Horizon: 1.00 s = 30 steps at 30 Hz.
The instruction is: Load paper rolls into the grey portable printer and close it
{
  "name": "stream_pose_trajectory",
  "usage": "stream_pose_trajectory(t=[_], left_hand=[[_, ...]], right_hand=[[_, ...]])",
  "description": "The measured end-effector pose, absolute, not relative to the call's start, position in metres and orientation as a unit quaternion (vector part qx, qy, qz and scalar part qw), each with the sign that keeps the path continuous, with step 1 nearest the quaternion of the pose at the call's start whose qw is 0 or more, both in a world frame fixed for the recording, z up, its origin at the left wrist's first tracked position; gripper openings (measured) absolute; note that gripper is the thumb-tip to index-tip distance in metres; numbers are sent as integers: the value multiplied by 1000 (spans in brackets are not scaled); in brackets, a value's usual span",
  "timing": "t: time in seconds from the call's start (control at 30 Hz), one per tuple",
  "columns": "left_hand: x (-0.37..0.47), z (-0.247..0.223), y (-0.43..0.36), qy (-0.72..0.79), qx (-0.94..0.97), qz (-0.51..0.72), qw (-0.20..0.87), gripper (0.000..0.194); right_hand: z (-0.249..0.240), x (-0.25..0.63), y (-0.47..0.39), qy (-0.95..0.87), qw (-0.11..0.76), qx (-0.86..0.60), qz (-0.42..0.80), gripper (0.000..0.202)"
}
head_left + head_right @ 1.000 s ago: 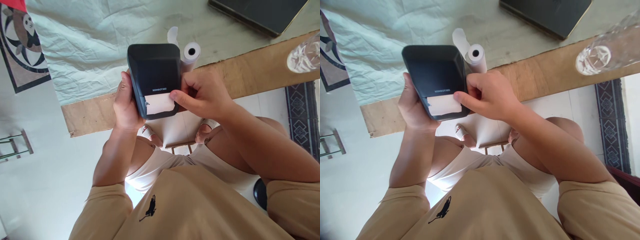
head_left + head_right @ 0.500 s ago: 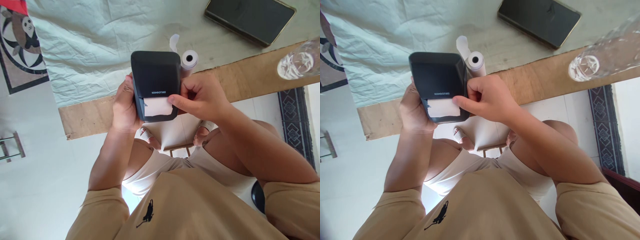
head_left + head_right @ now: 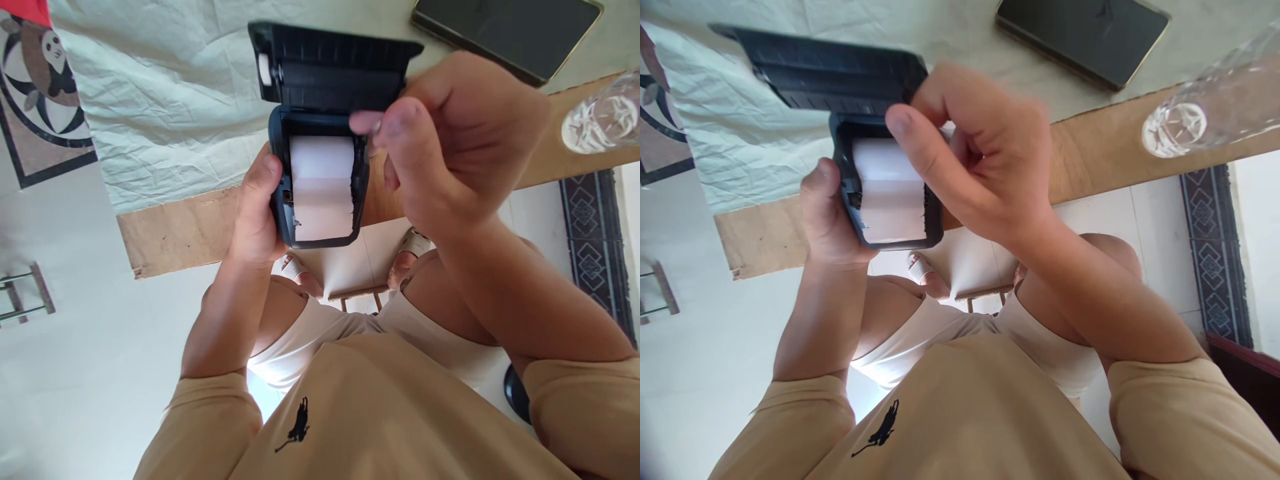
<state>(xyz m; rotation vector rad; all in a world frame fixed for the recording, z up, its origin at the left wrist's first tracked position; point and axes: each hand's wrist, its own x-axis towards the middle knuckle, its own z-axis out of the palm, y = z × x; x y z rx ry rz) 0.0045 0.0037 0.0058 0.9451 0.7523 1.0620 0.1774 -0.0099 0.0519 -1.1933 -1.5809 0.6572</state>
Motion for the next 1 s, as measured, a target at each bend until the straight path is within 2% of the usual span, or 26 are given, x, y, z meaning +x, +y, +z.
stream_pose_trajectory(t=[0.03,0.13,0.23,0.37,0.43,0.5,0.63,0.77,0.9,1.0], left_hand=[[4,5,3,332,424,476,695,52],[4,3,2,335,420,483,692,50],[1,0,4,351,414,482,688,53],[-1,-2,6,356,416,478,687,54],[1,-2,5,362,395,491,687,48],[3,0,3,378,384,489,686,39],[7,2,1,390,409,501,655,42],[4,6,-1,382,418,484,667,36],[0,8,-3,398,395,439,702,45],[-1,3,-1,396,393,467,686,41]], right_hand=[[50,177,-8,-662,538,-465,235,30],[46,174,-3,-729,506,-441,134,23],[51,167,-2,-761,380,-516,102,22],[65,158,-5,-741,144,-644,123,27],[71,158,-7,-747,83,-649,117,26],[73,160,-9,-765,64,-634,98,22],[70,165,-8,-782,58,-613,96,27],[69,166,-5,-777,100,-610,118,35],[77,179,-8,-778,224,-553,196,29],[75,199,-3,-747,341,-454,346,27]])
